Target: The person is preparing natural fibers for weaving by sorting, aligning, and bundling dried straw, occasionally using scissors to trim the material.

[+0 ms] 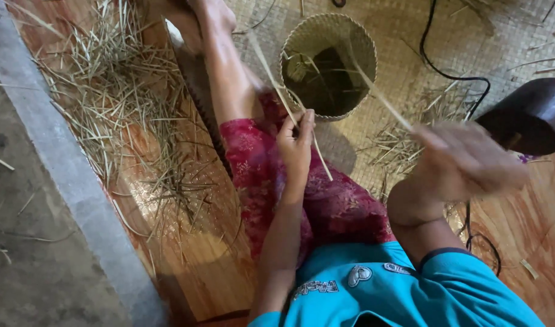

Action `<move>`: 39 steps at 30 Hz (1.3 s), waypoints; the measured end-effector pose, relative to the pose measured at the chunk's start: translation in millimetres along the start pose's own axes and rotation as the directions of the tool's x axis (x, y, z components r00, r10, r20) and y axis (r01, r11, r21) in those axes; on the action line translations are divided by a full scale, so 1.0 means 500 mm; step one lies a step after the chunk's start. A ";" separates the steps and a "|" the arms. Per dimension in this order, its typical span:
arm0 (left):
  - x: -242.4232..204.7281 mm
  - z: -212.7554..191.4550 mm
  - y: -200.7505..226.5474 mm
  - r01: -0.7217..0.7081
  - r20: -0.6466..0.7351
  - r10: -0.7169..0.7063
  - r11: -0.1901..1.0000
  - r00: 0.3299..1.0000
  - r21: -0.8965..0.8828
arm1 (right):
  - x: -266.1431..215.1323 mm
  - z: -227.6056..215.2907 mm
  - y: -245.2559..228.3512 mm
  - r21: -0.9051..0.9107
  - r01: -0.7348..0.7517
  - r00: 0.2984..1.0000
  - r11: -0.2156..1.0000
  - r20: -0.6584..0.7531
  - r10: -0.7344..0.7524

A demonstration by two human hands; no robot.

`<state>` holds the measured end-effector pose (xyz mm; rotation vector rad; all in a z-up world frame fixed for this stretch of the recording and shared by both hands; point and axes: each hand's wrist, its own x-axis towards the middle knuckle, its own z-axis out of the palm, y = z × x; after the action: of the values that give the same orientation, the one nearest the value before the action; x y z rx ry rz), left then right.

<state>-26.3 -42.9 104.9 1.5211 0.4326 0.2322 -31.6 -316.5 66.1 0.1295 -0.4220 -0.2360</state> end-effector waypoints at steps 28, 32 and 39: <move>-0.089 0.027 -0.052 0.101 0.449 0.002 0.974 0.894 -0.204 | 0.110 0.023 0.325 -0.824 -0.566 0.787 0.016 -0.535 0.306; -0.103 0.030 -0.087 -0.005 0.456 0.012 1.000 0.890 -0.016 | 0.114 0.079 0.327 -0.786 -0.535 0.750 -0.310 -0.611 0.254; -0.102 0.032 -0.130 0.374 0.446 -0.185 0.844 0.876 -0.385 | 0.046 0.046 0.311 -0.820 -0.561 0.795 0.114 -0.495 0.351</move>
<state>-73.7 -81.3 46.8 0.9779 0.2504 -0.2021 10.3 -173.9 122.9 -1.2355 -0.0411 0.2006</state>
